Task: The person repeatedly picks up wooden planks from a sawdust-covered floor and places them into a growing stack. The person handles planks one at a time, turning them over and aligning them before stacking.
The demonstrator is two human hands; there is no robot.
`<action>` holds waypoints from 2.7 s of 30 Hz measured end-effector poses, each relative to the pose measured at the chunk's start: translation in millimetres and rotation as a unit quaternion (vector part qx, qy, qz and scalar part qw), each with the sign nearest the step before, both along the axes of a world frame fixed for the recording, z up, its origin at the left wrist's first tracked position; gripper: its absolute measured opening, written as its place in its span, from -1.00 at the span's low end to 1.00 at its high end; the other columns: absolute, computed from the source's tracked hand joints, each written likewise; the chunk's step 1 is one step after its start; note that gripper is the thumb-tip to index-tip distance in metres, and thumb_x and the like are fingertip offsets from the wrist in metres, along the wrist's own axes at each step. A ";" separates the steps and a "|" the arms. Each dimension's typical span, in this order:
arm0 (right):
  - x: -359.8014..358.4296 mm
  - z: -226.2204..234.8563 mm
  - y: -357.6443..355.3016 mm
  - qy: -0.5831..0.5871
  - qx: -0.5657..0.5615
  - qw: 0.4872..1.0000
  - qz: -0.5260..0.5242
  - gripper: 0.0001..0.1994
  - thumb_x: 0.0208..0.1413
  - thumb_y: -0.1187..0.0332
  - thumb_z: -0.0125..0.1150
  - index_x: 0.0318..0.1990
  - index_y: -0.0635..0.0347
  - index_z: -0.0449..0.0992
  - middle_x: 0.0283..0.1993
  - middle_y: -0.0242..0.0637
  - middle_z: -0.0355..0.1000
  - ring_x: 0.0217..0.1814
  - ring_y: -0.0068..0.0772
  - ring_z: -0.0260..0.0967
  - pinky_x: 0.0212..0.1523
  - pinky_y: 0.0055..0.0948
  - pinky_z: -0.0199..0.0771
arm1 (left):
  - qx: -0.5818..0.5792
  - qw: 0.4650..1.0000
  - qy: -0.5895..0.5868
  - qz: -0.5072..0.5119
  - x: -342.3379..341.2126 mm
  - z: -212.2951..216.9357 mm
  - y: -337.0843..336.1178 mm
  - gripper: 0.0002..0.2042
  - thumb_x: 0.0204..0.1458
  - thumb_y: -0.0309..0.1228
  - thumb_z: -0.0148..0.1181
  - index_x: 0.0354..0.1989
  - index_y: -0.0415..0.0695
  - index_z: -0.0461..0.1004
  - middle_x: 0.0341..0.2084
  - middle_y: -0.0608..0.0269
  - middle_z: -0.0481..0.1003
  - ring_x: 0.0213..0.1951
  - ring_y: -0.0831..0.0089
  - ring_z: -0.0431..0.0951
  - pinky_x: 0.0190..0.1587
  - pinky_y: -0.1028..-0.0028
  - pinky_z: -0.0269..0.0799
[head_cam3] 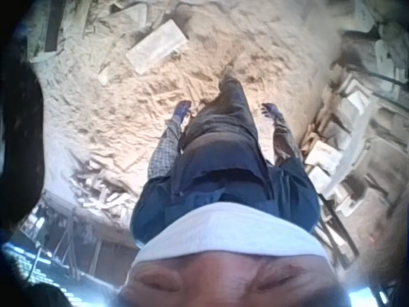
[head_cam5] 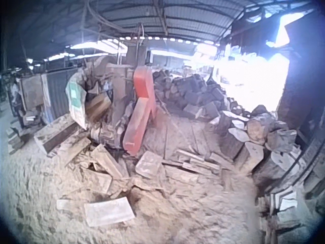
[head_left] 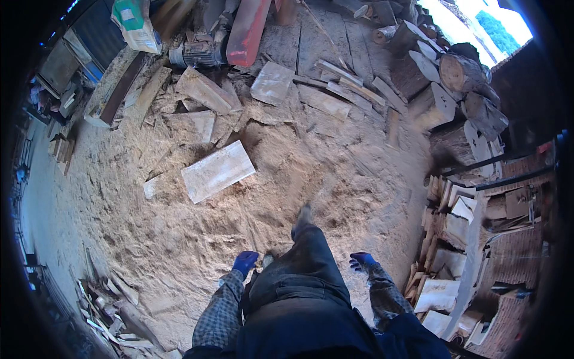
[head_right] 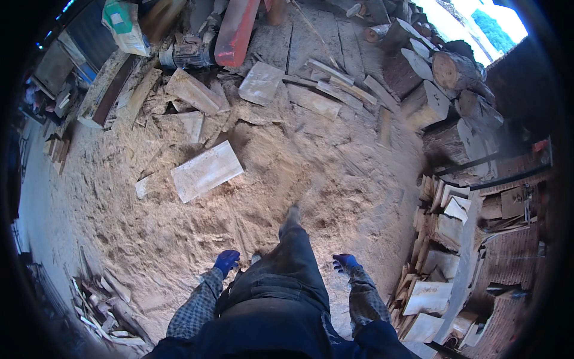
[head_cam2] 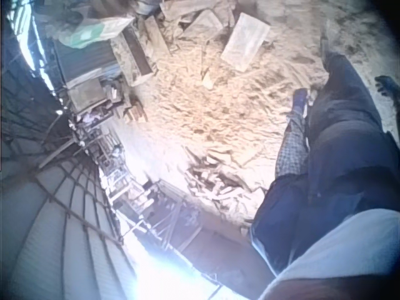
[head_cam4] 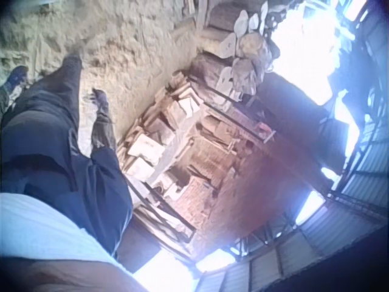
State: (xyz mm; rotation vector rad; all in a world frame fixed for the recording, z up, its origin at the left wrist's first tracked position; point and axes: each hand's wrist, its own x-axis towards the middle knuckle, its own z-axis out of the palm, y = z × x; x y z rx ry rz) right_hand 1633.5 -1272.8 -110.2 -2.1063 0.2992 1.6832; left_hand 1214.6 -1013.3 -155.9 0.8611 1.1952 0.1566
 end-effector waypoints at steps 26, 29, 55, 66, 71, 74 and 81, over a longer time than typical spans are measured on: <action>291.1 -308.2 704.2 0.137 0.257 0.948 -0.127 -0.78 0.06 0.17 0.22 -0.49 0.00 0.35 -0.63 -0.59 0.16 -0.67 -0.70 0.06 -0.68 -0.62 -0.04 | 0.441 0.846 0.277 -0.117 457.8 -211.8 649.8 -0.23 -0.10 -0.08 0.28 0.19 -0.27 0.11 0.00 -0.24 0.34 0.03 -0.03 0.38 0.06 0.22 0.30; 282.9 -323.1 832.2 0.150 0.242 0.958 -0.029 -0.40 0.04 -0.06 0.16 0.11 0.17 0.30 -0.47 -0.45 0.17 -0.44 -0.53 0.13 -0.21 -0.41 0.34 | 0.540 0.786 0.281 -0.103 429.5 -265.0 762.1 -0.22 -0.13 -0.03 0.30 0.14 -0.34 0.16 -0.08 -0.14 0.41 -0.06 0.08 0.43 -0.03 0.33 0.35; 360.1 -220.6 634.6 0.074 0.171 0.981 -0.049 -0.33 -0.03 -0.01 0.22 0.09 0.38 0.27 0.01 0.00 0.36 -0.06 -0.21 0.41 -0.24 -0.31 0.57 | 0.003 0.995 0.026 0.101 534.0 -144.5 501.8 -0.29 -0.09 -0.12 0.31 0.10 -0.39 0.19 -0.18 0.00 0.45 -0.22 0.32 0.50 -0.18 0.44 0.45; 68.0 5.1 463.1 -0.001 0.282 0.955 -0.096 -0.46 -0.04 0.33 0.34 0.06 0.43 0.31 -0.06 -0.21 0.40 -0.11 -0.44 0.36 -0.11 -0.51 0.42 | -0.026 0.981 0.093 0.170 275.4 63.8 340.5 -0.54 -0.12 -0.20 0.35 -0.12 -0.28 0.47 -0.45 0.33 0.52 -0.44 0.64 0.44 -0.41 0.63 0.34; -81.1 49.1 432.8 0.094 0.176 0.980 -0.004 -0.49 0.01 0.35 0.29 0.11 0.30 0.30 0.01 -0.19 0.39 -0.06 -0.34 0.37 -0.06 -0.39 0.43 | -0.032 0.939 0.156 0.305 114.7 92.1 251.4 -0.64 -0.13 -0.20 0.35 -0.34 -0.28 0.53 -0.58 0.34 0.46 -0.59 0.58 0.37 -0.52 0.49 0.30; -155.7 -7.2 402.5 0.269 0.076 0.955 -0.098 -0.59 0.03 0.24 0.27 0.02 0.12 0.35 -0.10 -0.23 0.44 -0.20 -0.31 0.45 -0.33 -0.33 0.53 | -0.015 0.943 0.248 0.223 24.6 45.3 257.4 -0.59 -0.18 -0.09 0.37 -0.50 -0.27 0.54 -0.72 0.34 0.39 -0.68 0.56 0.27 -0.60 0.40 0.20; -200.3 -108.2 384.8 0.339 0.228 0.794 0.450 -0.71 0.10 0.12 0.14 -0.22 0.15 0.47 -0.45 -0.38 0.39 -0.50 -0.58 0.27 -0.49 -0.57 0.28 | 0.171 0.661 0.730 -0.031 -104.8 -95.8 210.8 -0.42 -0.27 0.10 0.27 -0.30 -0.24 0.49 -0.43 -0.09 0.51 -0.37 0.12 0.53 -0.30 0.18 0.42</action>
